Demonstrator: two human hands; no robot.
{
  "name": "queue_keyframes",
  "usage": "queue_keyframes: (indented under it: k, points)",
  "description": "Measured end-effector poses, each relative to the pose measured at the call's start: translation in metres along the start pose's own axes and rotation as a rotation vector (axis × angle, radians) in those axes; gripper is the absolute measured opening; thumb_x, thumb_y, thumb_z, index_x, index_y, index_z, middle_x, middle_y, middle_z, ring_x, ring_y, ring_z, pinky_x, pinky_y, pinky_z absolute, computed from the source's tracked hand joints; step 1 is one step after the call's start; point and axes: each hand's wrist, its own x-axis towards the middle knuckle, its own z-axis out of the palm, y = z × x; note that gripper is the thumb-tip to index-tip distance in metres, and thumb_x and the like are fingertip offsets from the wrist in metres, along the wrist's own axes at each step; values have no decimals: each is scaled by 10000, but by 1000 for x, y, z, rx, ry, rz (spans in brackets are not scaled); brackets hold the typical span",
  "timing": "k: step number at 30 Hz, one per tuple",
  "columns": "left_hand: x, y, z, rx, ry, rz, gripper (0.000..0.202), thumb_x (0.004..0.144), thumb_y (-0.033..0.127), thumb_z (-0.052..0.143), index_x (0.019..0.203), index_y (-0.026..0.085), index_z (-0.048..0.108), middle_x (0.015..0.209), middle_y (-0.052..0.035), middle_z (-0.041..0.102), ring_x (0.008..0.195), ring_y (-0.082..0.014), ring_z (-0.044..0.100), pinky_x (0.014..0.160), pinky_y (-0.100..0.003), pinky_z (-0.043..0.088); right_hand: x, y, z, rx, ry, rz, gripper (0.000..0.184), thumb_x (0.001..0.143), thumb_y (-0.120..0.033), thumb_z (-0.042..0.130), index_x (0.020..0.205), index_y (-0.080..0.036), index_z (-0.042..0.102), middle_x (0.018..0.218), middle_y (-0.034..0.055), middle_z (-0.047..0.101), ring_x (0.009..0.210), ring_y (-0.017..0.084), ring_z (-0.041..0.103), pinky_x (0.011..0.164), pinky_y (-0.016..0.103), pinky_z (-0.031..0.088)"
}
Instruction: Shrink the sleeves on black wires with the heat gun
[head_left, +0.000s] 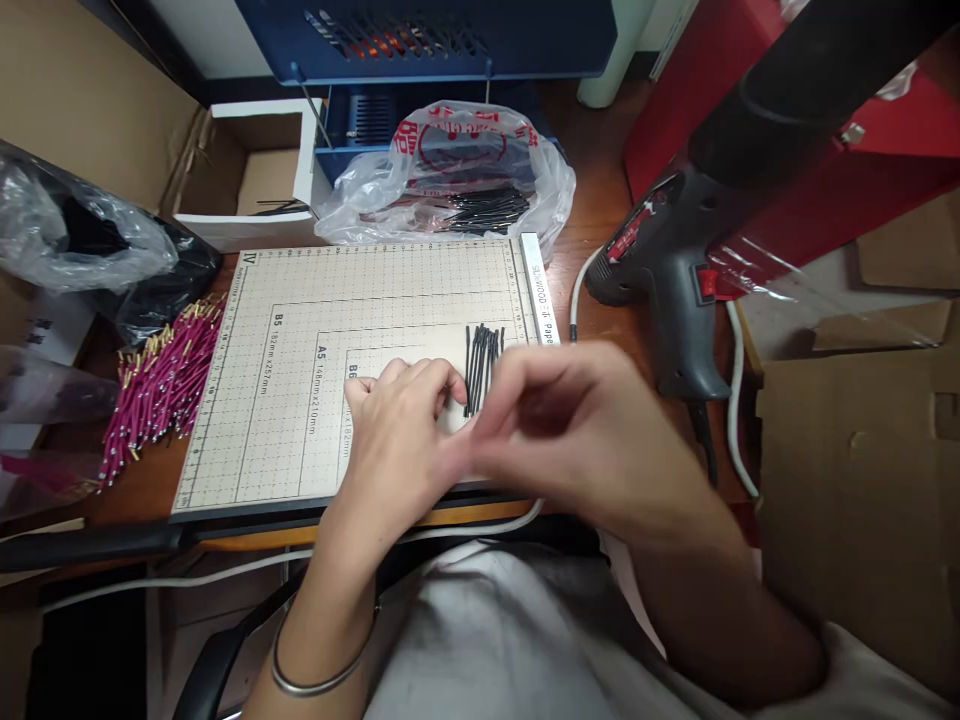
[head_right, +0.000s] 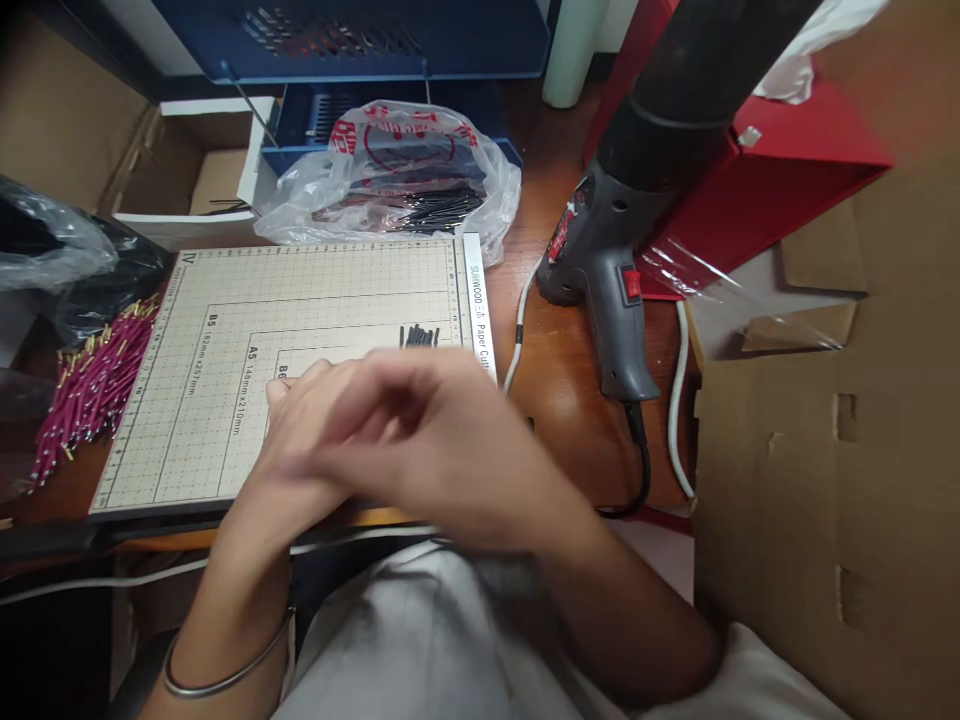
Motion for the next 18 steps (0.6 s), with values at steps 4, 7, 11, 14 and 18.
queue_keyframes:
  k: [4,7,11,14,18]
  points:
    - [-3,-2,0,42,20,-5,448,823,548,879,794,238,557,713,37,570,836,-245,543,863,-403,288,28,2,-39,-573,437,40,193,877,-389,866,898,-228,763,719,1,712,711,179,682,646,301,502]
    - [-4,-2,0,62,7,4,483,746,506,954,801,236,558,716,51,575,837,-237,551,861,-386,287,40,8,-49,-861,372,65,203,906,-312,810,1095,-239,825,901,32,813,821,211,735,766,342,516]
    - [-2,-3,0,78,10,8,445,762,462,949,811,234,570,718,54,585,830,-231,551,849,-377,278,46,11,-45,-992,246,131,239,889,-269,796,1117,-239,860,1097,75,862,987,281,772,832,383,513]
    - [-2,-4,0,69,9,9,423,793,461,925,806,233,569,725,48,599,829,-230,550,849,-380,284,47,11,-42,-994,238,147,244,891,-256,783,1120,-248,866,1119,66,864,1015,283,773,836,381,510]
    - [-3,-5,-1,58,7,17,384,821,443,899,811,234,576,726,46,601,826,-227,553,846,-382,287,48,12,-42,-984,241,145,266,939,-301,751,1182,-258,852,1077,47,860,924,246,765,804,368,493]
